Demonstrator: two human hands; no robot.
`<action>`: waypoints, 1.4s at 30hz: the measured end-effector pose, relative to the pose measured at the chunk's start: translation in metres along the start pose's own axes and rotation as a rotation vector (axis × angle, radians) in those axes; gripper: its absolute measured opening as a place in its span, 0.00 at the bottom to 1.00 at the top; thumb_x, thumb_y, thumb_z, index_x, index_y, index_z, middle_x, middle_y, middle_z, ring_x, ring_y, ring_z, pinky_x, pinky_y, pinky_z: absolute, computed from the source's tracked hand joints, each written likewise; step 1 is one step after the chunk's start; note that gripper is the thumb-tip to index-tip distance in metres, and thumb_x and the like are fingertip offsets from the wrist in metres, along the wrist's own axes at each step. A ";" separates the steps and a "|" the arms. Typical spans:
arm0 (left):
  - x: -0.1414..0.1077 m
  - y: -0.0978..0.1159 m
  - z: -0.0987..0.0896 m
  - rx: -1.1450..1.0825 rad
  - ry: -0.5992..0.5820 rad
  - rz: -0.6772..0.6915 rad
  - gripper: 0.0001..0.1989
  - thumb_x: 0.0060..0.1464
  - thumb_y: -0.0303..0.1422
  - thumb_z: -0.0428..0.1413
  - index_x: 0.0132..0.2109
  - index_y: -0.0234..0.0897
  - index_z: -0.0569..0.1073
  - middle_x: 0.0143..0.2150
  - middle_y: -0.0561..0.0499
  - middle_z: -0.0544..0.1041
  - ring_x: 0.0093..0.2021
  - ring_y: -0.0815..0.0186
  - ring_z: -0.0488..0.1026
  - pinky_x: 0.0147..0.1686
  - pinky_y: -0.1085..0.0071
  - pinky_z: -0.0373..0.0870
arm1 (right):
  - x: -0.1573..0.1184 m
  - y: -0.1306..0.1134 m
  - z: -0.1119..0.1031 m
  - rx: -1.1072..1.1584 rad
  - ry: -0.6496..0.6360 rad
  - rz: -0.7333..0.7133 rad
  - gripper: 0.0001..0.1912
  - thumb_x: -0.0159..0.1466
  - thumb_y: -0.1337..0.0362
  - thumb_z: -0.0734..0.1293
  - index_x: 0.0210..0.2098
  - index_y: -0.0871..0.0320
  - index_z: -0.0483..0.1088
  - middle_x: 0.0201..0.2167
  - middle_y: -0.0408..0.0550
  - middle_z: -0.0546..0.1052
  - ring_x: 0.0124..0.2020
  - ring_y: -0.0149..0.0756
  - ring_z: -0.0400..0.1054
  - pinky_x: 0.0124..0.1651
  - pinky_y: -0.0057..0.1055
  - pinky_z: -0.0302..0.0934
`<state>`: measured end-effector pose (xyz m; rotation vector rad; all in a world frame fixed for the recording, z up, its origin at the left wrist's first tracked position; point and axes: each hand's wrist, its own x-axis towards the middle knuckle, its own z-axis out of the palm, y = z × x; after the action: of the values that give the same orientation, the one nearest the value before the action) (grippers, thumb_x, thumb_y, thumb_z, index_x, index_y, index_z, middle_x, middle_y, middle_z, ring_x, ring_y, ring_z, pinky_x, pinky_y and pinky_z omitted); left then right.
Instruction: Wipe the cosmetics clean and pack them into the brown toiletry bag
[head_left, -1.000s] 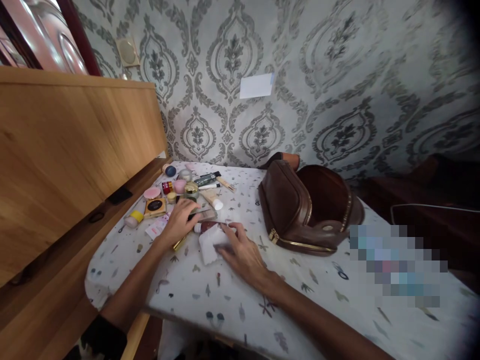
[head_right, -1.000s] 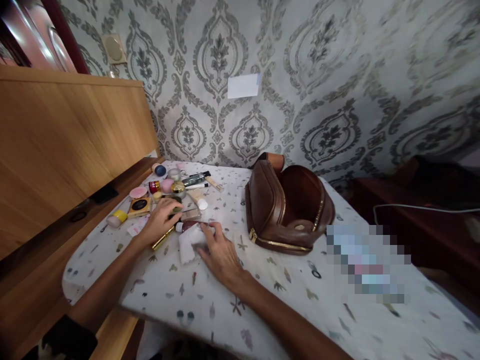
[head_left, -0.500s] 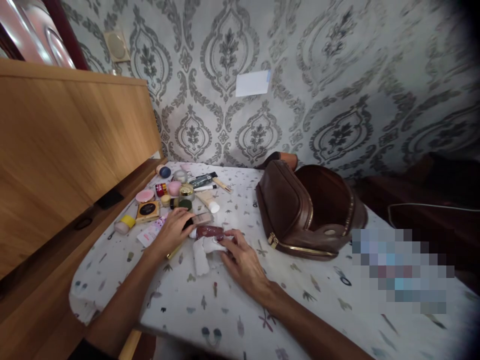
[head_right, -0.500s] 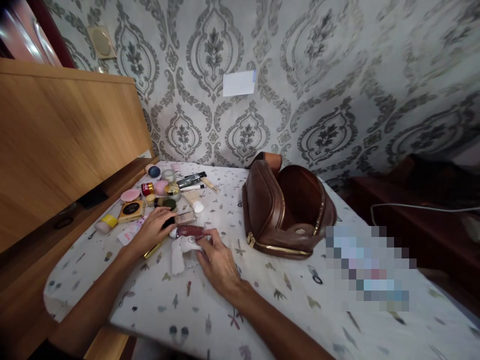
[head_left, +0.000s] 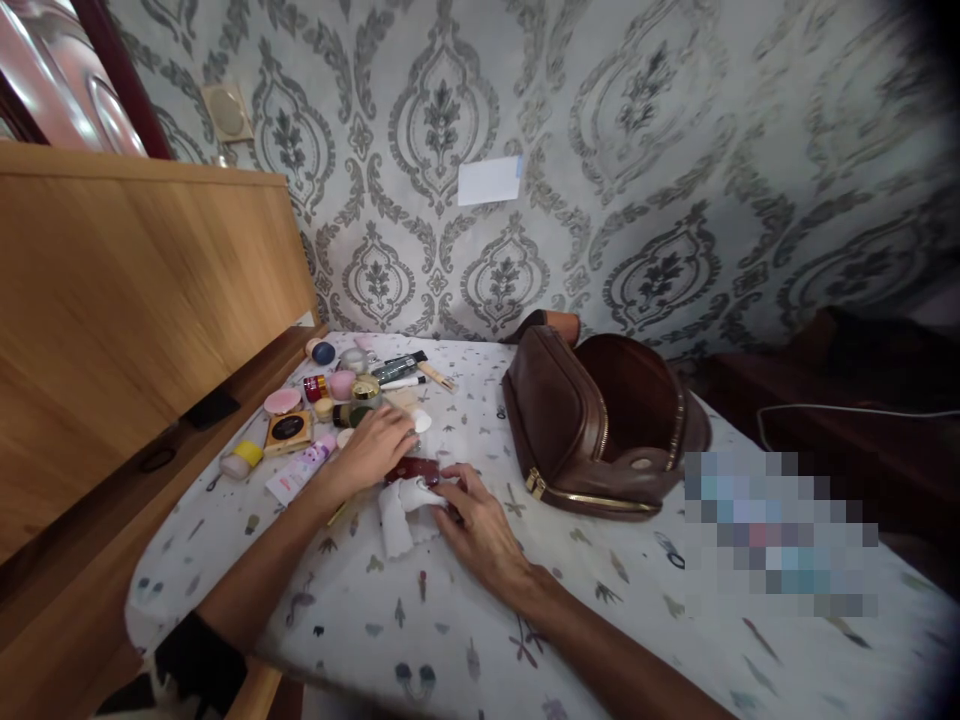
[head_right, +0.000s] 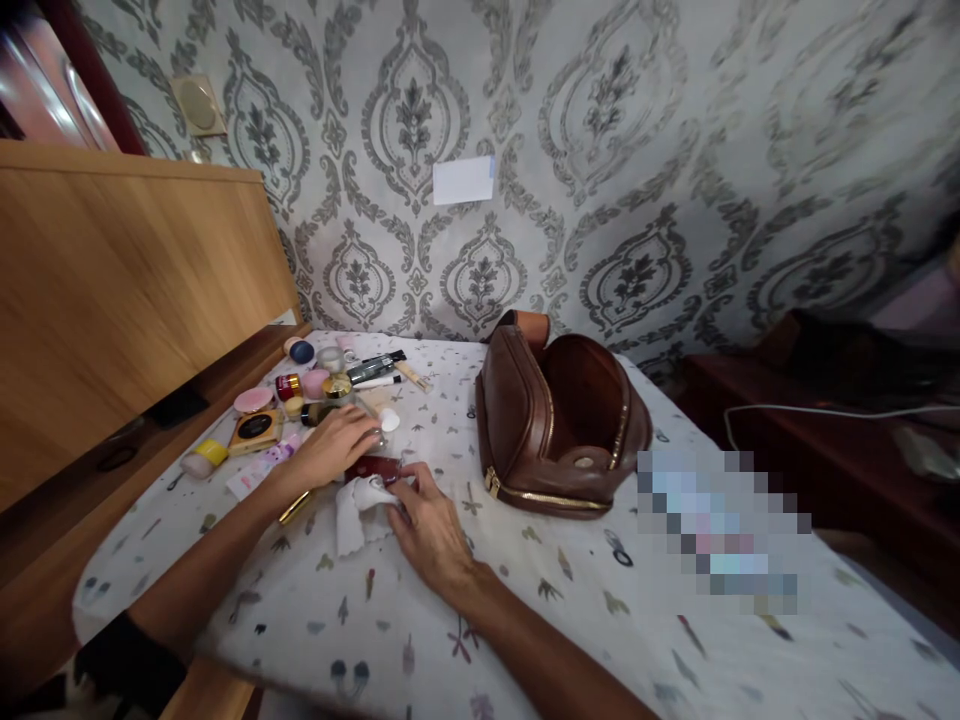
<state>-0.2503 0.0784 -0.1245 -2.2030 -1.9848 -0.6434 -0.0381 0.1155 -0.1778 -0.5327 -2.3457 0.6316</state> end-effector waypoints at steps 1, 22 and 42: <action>0.006 0.002 0.003 0.002 0.000 -0.006 0.09 0.65 0.32 0.50 0.41 0.39 0.75 0.41 0.44 0.77 0.46 0.55 0.70 0.51 0.57 0.67 | 0.000 0.000 -0.001 0.006 -0.002 0.001 0.12 0.62 0.74 0.64 0.41 0.55 0.73 0.47 0.50 0.71 0.31 0.32 0.70 0.37 0.31 0.70; 0.015 0.002 0.029 -0.106 -0.004 -0.044 0.11 0.66 0.34 0.48 0.39 0.40 0.74 0.38 0.46 0.77 0.42 0.58 0.74 0.46 0.64 0.70 | 0.003 -0.003 -0.003 0.054 -0.057 0.044 0.14 0.61 0.76 0.64 0.41 0.55 0.73 0.47 0.49 0.72 0.39 0.36 0.73 0.44 0.34 0.70; 0.010 -0.027 -0.022 -0.269 -0.303 -0.165 0.13 0.55 0.36 0.58 0.46 0.39 0.75 0.43 0.49 0.80 0.43 0.58 0.75 0.42 0.67 0.68 | 0.005 -0.003 -0.008 0.102 0.010 0.070 0.08 0.58 0.74 0.61 0.33 0.56 0.66 0.37 0.48 0.72 0.32 0.34 0.69 0.34 0.29 0.63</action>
<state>-0.2806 0.0838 -0.1063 -2.4317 -2.3738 -0.6645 -0.0369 0.1186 -0.1681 -0.5716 -2.2799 0.7750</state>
